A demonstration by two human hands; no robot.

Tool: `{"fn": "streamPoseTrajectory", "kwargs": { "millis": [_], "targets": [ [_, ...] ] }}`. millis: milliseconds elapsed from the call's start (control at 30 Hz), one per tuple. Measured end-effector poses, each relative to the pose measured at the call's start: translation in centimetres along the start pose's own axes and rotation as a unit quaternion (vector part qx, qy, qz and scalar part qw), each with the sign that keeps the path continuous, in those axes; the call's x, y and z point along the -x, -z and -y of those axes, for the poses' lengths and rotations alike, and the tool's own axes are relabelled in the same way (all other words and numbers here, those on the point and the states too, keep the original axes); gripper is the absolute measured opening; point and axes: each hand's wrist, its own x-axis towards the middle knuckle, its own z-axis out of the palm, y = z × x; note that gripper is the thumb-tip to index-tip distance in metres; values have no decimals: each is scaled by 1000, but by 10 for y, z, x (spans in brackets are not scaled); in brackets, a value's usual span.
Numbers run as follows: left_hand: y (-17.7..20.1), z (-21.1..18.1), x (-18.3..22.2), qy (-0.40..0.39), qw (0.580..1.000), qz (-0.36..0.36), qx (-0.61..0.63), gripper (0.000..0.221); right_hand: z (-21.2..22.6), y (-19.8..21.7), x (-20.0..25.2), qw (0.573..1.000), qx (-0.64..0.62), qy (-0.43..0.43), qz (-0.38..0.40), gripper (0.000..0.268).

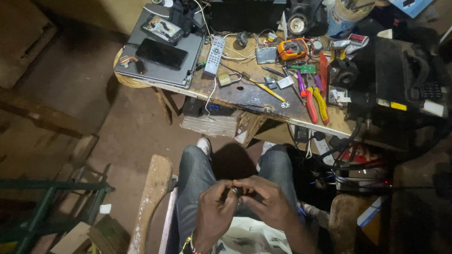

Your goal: The person is reassembling a small electronic device by carefully installing a component, likely a camera module, into its housing on a cluttered repair bench.

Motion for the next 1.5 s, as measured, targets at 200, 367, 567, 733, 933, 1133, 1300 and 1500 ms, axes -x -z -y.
{"fn": "streamPoseTrajectory", "kwargs": {
  "millis": [200,367,567,733,933,1133,1300,1500],
  "targets": [
    [4,0,0,31,998,33,43,16,-7,4,7,994,-61,-84,-30,30],
    [6,-6,0,29,997,43,55,11,-5,6,8,985,-143,-95,-17,33],
    [7,-6,2,45,996,47,65,14,2,7,6,990,-116,-84,-15,33],
    [6,-9,0,-15,996,39,83,18,5,8,3,997,-57,-45,-23,34],
    [5,-3,-1,-46,996,50,59,22,7,9,3,999,-24,-40,-22,36],
    [-4,24,6,123,896,93,416,19,5,9,9,999,-12,-39,-20,30],
    [-3,26,4,144,910,111,373,18,7,8,9,999,-31,-17,-11,30],
    [0,17,2,107,906,144,384,17,12,9,6,999,36,11,-20,32]
  ]
}}
